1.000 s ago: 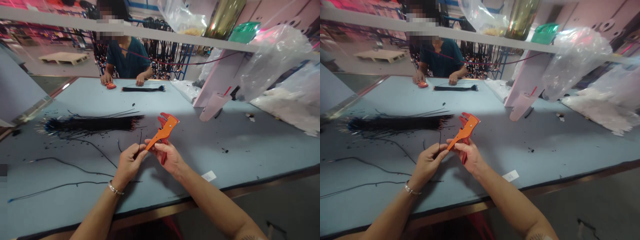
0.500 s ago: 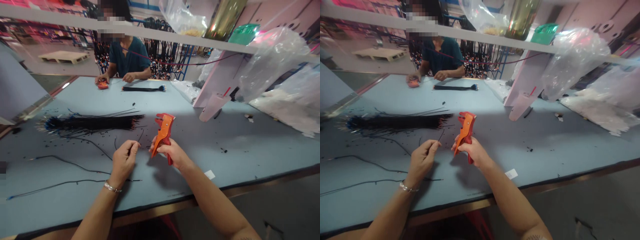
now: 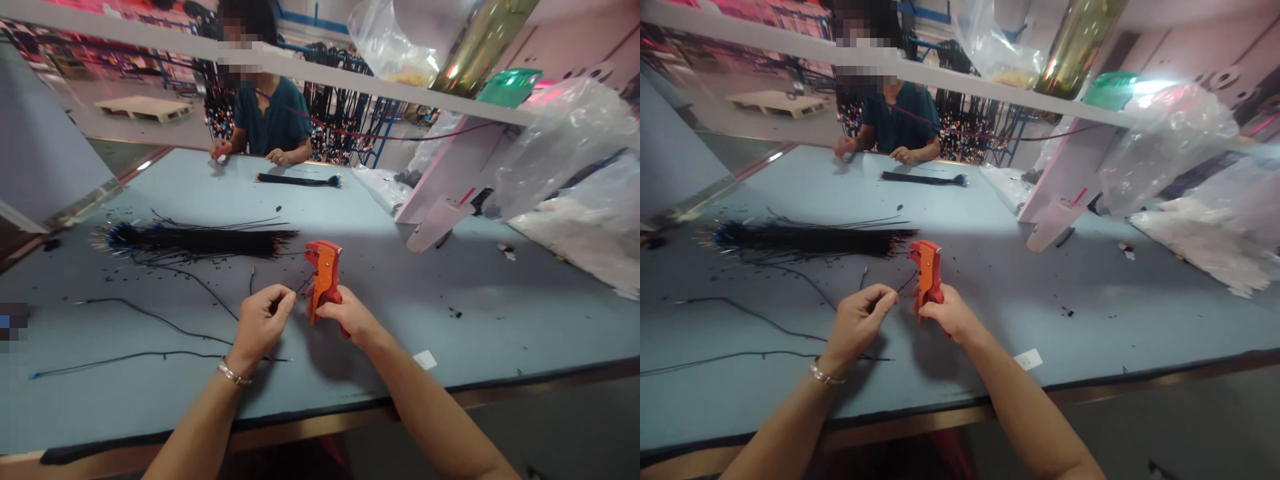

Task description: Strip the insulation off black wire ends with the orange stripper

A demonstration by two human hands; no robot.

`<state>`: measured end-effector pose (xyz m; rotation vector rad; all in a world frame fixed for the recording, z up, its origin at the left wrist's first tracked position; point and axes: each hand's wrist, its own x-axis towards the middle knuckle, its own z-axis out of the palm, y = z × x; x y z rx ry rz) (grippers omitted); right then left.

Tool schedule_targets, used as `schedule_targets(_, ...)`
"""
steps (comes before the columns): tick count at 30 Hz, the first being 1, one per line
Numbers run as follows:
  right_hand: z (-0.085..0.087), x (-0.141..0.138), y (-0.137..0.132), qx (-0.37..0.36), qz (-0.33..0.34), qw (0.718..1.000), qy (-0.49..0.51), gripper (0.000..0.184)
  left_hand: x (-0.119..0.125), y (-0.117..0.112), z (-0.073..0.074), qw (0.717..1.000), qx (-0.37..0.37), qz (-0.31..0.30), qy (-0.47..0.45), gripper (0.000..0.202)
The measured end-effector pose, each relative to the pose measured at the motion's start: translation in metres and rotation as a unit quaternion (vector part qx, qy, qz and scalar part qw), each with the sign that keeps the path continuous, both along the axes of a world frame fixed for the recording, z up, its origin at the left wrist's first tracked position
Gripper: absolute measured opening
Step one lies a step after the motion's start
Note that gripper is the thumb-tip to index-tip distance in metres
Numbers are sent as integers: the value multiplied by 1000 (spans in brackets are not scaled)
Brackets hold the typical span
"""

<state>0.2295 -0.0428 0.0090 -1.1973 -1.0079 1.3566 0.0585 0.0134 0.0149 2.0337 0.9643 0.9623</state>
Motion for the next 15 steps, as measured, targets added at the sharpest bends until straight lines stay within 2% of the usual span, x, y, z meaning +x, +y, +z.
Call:
schedule_targets(10,-3,1,-4,13,-4,993,-121,28,-2,0,6,1000,-22,14,12,30)
schedule_targets(15,9,9,-8,38,-57,992,-109,25,-8,7,9,992,-14,129,13,28)
